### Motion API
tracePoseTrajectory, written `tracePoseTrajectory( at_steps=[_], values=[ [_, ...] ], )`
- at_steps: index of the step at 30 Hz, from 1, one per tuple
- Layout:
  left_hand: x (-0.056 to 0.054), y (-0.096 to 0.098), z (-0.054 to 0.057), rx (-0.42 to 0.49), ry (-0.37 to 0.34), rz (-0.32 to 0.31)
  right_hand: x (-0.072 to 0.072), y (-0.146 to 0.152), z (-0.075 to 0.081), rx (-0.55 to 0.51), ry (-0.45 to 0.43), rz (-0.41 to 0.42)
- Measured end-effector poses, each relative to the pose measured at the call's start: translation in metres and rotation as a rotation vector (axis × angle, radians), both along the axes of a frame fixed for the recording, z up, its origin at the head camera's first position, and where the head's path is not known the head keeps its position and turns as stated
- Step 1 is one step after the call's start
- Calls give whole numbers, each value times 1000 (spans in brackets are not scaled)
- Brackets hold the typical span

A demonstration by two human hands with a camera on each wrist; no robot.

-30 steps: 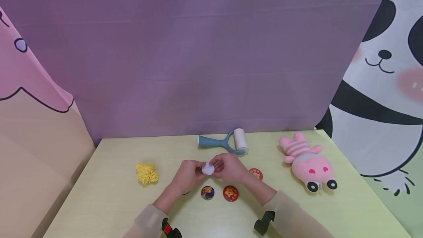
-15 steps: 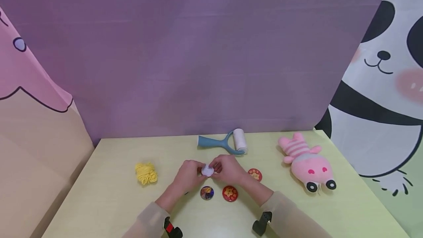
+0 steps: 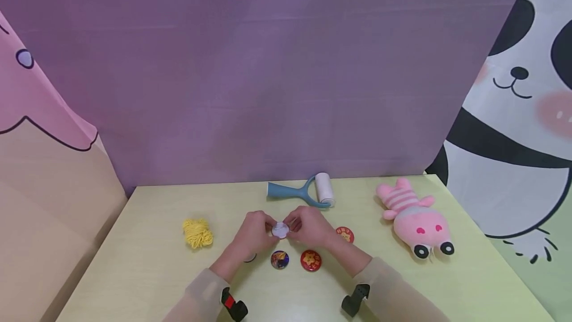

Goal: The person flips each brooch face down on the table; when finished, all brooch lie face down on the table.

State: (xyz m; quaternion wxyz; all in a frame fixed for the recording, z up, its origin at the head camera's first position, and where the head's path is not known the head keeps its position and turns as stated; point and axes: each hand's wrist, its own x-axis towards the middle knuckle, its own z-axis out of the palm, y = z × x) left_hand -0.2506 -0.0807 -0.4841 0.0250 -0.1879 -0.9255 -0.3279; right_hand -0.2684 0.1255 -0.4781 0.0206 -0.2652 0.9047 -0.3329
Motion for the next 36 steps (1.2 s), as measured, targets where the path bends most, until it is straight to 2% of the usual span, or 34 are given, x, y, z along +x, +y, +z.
tracePoseTrajectory(
  at_steps=[4, 6, 11, 15, 20, 27, 32, 36],
  values=[
    [3, -9, 5, 26, -37, 7, 2, 3, 7, -12, -16, -11],
    [6, -16, 9, 35, -32, -7, 4, 5, 10, -6, -15, -1],
    [19, -30, 15, 15, 21, -78, 14, 9, 14, 32, -31, 49],
    [32, -36, 16, -7, 30, -141, 24, 11, 13, 55, -42, 78],
    [46, -38, 15, -33, 43, -176, 35, 12, 14, 51, -28, 128],
    [55, -36, 5, -49, 53, -206, 47, 8, 14, 54, -20, 235],
    [57, -30, 0, -114, 75, -217, 52, 4, 13, 70, 4, 213],
    [58, -25, 1, -142, 41, -208, 54, 1, 13, 87, 8, 190]
  ],
)
